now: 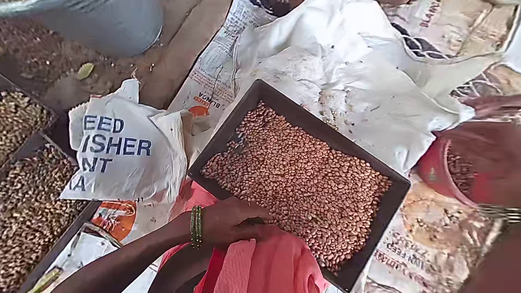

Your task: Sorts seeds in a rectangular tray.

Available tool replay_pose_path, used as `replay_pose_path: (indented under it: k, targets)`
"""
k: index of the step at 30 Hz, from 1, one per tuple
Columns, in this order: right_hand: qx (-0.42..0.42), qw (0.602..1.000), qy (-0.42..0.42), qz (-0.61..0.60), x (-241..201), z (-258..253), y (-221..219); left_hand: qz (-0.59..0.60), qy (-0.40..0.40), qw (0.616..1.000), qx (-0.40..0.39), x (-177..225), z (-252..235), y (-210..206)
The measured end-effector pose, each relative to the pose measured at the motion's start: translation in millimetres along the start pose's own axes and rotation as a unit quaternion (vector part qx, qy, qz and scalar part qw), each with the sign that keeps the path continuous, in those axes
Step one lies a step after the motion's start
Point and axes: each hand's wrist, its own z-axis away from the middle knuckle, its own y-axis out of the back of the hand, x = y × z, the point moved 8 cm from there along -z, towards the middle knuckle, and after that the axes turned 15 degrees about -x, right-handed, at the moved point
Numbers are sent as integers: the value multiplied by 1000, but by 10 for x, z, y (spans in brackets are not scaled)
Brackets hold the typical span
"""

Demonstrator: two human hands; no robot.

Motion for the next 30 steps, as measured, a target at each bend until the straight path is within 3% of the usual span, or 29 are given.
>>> replay_pose_path:
  k: [5,8,11,14,17,19,21,27,30]
  targets:
    - [-216,954,162,129,-650,-116,-2162,-22,-2,1000,0,55,140,100]
    - [-255,904,255,229,-887,-138,-3068,-37,-17,999,16,55,267,119]
    - [-238,877,308,282,-983,-258,-3574,-35,-21,999,31,44,414,171]
    - [-226,841,361,334,-1015,-321,-3931,-53,3,995,87,45,684,389]
    - [-223,806,391,383,-1008,-288,-4098,-72,47,961,264,-13,1132,832]
    - [-221,816,370,384,-996,-307,-4064,-103,88,918,373,-117,1416,1079]
    - [-230,834,317,389,-961,-369,-3987,-105,111,890,429,-288,1542,1190]
    - [-296,806,214,466,-958,-388,-3973,-1,144,903,406,-724,1255,1045]
    - [-440,716,80,536,-1063,-414,-4010,57,155,905,392,-833,1167,1011]
